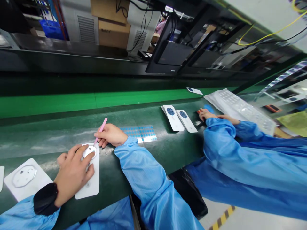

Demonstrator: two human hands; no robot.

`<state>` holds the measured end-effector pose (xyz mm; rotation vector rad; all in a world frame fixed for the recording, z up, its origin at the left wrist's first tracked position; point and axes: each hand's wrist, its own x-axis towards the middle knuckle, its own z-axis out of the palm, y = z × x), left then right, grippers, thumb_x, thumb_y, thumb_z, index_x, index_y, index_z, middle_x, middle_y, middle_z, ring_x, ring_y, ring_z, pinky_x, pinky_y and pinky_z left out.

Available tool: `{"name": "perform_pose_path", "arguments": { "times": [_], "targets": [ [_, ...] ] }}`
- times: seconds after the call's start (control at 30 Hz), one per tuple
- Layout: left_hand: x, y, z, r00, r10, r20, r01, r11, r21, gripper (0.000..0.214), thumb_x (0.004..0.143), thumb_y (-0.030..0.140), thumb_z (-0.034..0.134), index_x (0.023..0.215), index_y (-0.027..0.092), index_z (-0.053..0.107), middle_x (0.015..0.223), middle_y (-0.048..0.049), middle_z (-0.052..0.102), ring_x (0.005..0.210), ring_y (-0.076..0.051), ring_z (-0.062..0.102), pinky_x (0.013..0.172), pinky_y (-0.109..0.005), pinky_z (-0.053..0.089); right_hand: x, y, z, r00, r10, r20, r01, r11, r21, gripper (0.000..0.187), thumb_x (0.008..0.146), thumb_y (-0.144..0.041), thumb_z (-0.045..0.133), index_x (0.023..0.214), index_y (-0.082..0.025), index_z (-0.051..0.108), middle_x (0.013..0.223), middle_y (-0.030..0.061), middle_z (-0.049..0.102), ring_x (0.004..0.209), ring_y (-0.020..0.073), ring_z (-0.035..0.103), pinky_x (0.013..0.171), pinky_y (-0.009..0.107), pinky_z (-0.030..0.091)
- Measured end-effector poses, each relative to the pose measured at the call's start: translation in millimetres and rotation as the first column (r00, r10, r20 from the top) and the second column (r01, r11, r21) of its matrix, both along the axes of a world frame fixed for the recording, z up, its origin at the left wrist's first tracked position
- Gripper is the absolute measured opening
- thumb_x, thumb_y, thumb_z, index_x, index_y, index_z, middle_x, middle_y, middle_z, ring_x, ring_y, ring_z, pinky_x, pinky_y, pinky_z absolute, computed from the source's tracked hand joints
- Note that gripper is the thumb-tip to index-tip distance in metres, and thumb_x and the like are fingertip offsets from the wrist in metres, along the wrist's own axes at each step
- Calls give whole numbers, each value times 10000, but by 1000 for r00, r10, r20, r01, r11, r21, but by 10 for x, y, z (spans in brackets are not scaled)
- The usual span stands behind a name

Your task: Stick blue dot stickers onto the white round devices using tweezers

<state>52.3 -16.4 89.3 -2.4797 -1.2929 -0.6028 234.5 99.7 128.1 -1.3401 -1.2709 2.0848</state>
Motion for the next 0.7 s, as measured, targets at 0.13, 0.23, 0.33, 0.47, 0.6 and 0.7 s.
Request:
{"name": "perform_pose_path", "arguments": {
  "times": [0.13, 0.23, 0.33, 0.47, 0.6, 0.7],
  "targets": [
    [4, -3, -9, 1000, 24, 13, -23, 999, -23, 286, 953, 228, 476, 997, 222, 758, 1145, -176, 760, 1080, -389, 652, 699, -445, 425, -5, -2, 17, 1000, -13, 15, 14, 1000, -9, 347, 997, -114, 683, 673, -146, 564, 502, -16, 605, 421, 85, 576, 400, 126, 499],
    [-9, -11, -40, 999, 39, 27, -37, 997, -72, 312, 957, 249, 471, 1071, 229, 761, 1191, -175, 759, 1108, -396, 652, 698, -451, 430, -4, 1, 8, 1000, -5, 10, 5, 1000, -9, 345, 999, -120, 686, 677, -147, 565, 501, -14, 609, 421, 81, 577, 407, 121, 502],
    [-22, -14, -55, 999, 43, 33, -39, 994, -100, 328, 947, 253, 490, 1124, 237, 766, 1221, -174, 758, 1122, -403, 658, 694, -454, 432, 0, 6, -14, 1000, 1, -3, -1, 1000, 0, 346, 966, -195, 762, 687, -153, 562, 509, -13, 617, 422, 82, 576, 413, 124, 510],
    [-34, 3, -27, 999, 44, 29, -40, 991, -129, 330, 937, 246, 501, 1109, 264, 782, 1211, -164, 765, 1115, -409, 665, 702, -468, 451, 5, 10, -32, 1000, 3, -4, -3, 1000, -1, 339, 971, -216, 758, 701, -151, 564, 510, -13, 616, 427, 81, 572, 418, 128, 519],
    [-40, 22, 1, 999, 45, 27, -41, 992, -123, 328, 945, 240, 487, 1068, 289, 787, 1168, -146, 775, 1096, -391, 675, 682, -450, 452, 11, 13, -38, 1000, 12, -6, -12, 1000, 1, 312, 1003, -172, 690, 715, -149, 572, 508, -12, 617, 433, 82, 576, 424, 125, 521],
    [-40, 22, -4, 998, 50, 50, -43, 991, -130, 314, 938, 229, 502, 1030, 305, 792, 1166, -128, 777, 1104, -379, 674, 687, -442, 450, 14, 12, -34, 1000, 17, -11, -17, 1000, 1, 309, 1014, -144, 659, 716, -147, 575, 506, -11, 617, 431, 83, 576, 425, 123, 516]
  ]
}}
